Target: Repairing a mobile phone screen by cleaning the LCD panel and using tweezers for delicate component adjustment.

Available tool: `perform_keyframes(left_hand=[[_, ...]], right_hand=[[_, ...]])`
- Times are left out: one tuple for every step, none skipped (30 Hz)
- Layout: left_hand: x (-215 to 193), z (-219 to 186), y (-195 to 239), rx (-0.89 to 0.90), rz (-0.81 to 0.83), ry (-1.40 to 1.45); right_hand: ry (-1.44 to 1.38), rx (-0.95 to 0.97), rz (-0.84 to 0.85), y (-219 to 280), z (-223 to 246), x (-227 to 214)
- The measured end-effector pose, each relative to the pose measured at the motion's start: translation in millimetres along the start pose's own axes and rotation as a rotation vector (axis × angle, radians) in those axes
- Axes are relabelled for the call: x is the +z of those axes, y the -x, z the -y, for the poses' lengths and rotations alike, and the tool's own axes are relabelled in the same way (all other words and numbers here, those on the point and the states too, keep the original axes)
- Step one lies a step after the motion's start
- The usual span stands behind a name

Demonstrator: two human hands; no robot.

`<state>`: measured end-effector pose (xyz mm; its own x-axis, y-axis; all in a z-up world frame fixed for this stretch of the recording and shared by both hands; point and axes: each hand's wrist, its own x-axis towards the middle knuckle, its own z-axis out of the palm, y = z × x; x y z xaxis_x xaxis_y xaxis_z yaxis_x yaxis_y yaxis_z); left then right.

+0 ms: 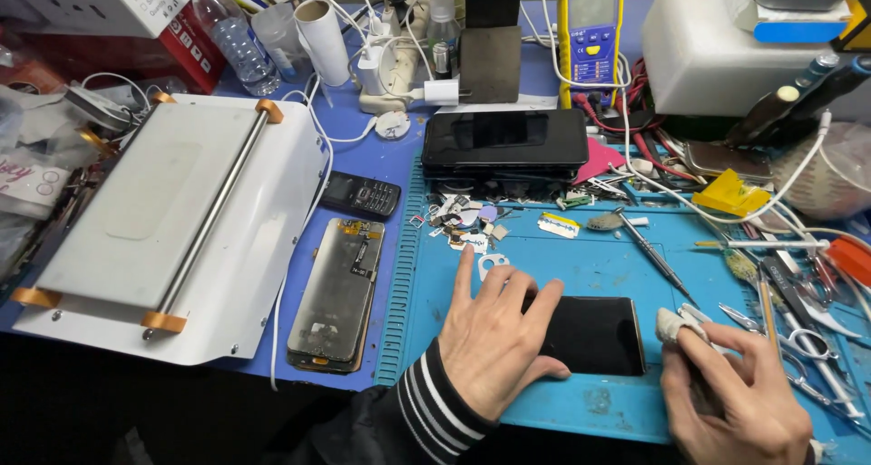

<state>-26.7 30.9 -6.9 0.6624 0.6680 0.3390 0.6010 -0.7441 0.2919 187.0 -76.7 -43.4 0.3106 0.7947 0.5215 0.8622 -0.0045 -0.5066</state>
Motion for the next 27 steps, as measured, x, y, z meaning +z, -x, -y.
perform_keyframes(left_hand=[[-5.3,-3.0,-0.5,0.002,0.001,0.002],[-10.6,-5.8,-1.1,0.025,-0.031,0.041],[-15.9,-8.3,-1.7,0.047,-0.062,0.079],[-19.6,-12.9,-0.2,0.050,-0.060,0.081],[-23.5,-17.2,2.1,0.096,-0.122,0.082],[-27.4,-21.2,4.5,0.143,-0.184,0.083],[-34.1,-22.2,9.3,0.143,-0.181,0.084],[-40.8,-23.2,14.0,0.158,-0.158,0.119],[-47.5,-24.0,18.5,0.175,-0.135,0.155],[-48.5,-21.7,21.9,0.176,-0.132,0.157],[-49.4,-19.6,25.4,0.197,-0.141,0.172],[-50.5,-17.4,29.0,0.219,-0.150,0.186],[-47.2,-15.5,32.3,0.219,-0.148,0.189],[-43.9,-13.7,35.7,0.248,-0.102,0.212],[-40.6,-12.0,38.9,0.277,-0.057,0.235],[-40.4,-13.3,40.0,0.278,-0.056,0.238],[-40.2,-14.5,40.9,0.312,-0.107,0.209],[-39.8,-15.8,41.7,0.346,-0.157,0.181],[-44.8,-17.1,38.8,0.348,-0.153,0.186],[-49.8,-18.3,35.8,0.379,-0.236,0.180],[-54.8,-19.4,33.4,0.409,-0.320,0.173],[-57.3,-19.5,29.5,0.409,-0.316,0.178],[-59.9,-19.7,25.7,0.423,-0.381,0.135],[-62.3,-20.0,21.9,0.437,-0.444,0.092],[-54.1,-16.8,16.7,0.434,-0.439,0.098],[-44.9,-13.7,11.3,0.418,-0.453,0.039],[-34.3,-12.3,6.9,0.402,-0.459,-0.011]], right_hand=[[0.003,0.002,-0.001,0.2,1.0,-1.2],[-0.002,-0.011,-0.023,0.3,2.0,-2.3],[-0.006,-0.023,-0.046,0.6,3.2,-3.1],[-0.003,-0.020,-0.047,0.2,3.1,-4.4],[0.027,-0.001,-0.069,0.1,3.5,-5.1],[0.058,0.019,-0.090,0.1,4.0,-5.6],[0.058,0.021,-0.088,0.8,1.9,-5.1],[0.057,-0.013,-0.099,1.4,-0.2,-4.5],[0.057,-0.046,-0.111,2.2,-2.2,-4.1],[0.058,-0.043,-0.111,0.4,1.0,-4.7],[0.038,-0.063,-0.103,-1.4,4.3,-5.7],[0.018,-0.083,-0.096,-3.0,7.6,-6.5],[0.020,-0.081,-0.095,-4.6,9.7,-6.8],[0.006,-0.082,-0.077,-6.0,11.9,-7.0],[-0.007,-0.084,-0.058,-7.8,13.8,-7.3],[-0.005,-0.083,-0.057,-8.3,14.0,-6.8],[-0.011,-0.091,-0.054,-8.1,14.2,-6.7],[-0.017,-0.100,-0.051,-8.0,14.2,-6.6],[-0.013,-0.094,-0.050,-7.4,13.3,-6.6],[-0.004,-0.096,-0.048,-6.7,12.3,-6.4],[0.004,-0.099,-0.046,-6.1,11.6,-6.1],[0.006,-0.095,-0.043,-4.5,8.1,-5.7],[0.031,-0.121,-0.047,-3.2,4.6,-5.3],[0.055,-0.146,-0.052,-1.9,0.9,-4.8],[0.057,-0.140,-0.045,-1.7,1.6,-4.8],[0.087,-0.153,-0.076,-1.7,1.4,-4.5],[0.122,-0.158,-0.100,1.5,0.8,-6.2]])
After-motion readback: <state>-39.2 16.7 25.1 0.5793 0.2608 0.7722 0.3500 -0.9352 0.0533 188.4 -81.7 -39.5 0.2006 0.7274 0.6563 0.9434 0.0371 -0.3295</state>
